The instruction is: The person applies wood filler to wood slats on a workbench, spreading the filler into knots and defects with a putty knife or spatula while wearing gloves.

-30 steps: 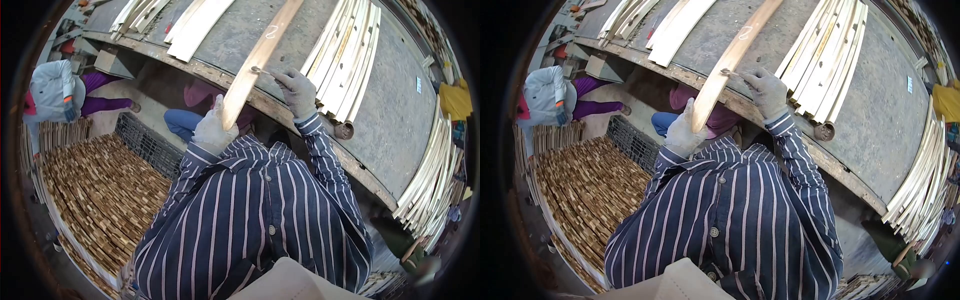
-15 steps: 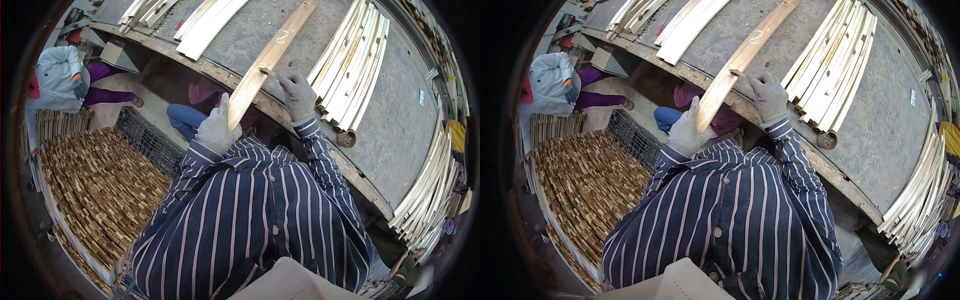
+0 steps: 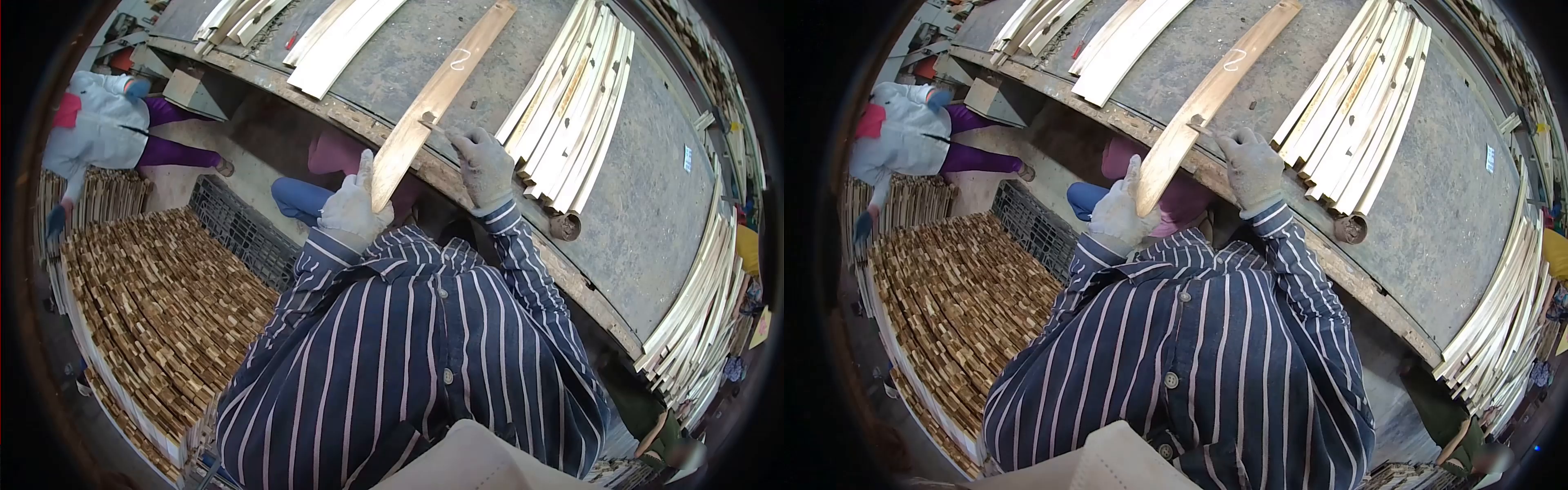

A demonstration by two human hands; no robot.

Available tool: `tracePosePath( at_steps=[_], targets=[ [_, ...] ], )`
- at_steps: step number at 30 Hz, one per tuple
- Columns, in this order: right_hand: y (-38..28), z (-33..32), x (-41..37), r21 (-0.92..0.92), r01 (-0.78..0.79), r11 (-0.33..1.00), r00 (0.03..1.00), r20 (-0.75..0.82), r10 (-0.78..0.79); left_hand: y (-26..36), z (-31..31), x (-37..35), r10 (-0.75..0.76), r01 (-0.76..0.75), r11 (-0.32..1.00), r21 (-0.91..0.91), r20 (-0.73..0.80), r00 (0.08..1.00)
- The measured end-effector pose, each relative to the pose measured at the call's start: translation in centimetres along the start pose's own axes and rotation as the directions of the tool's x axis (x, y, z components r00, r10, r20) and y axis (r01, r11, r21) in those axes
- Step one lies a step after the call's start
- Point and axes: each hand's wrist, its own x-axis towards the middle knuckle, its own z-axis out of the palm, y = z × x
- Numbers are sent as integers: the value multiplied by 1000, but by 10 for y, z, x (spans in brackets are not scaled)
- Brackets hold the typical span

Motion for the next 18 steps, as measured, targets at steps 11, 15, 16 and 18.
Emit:
tracePosePath(
  at_steps=[11,15,16,18],
  targets=[
    [15,13,7,64,24,998,999,25,-26,-3,-2,1,8,-8,1000,24,-10,1000],
    [16,14,7,174,-17,985,1000,-22,21,-5,-3,1,36,-37,999,-14,-46,998],
    [15,15,7,68,13,998,1000,-16,-12,-7,-3,2,43,-45,999,-21,-63,997],
    [14,12,6,-57,61,997,998,-26,-63,-5,-7,3,41,-42,999,-19,-56,998]
  ],
)
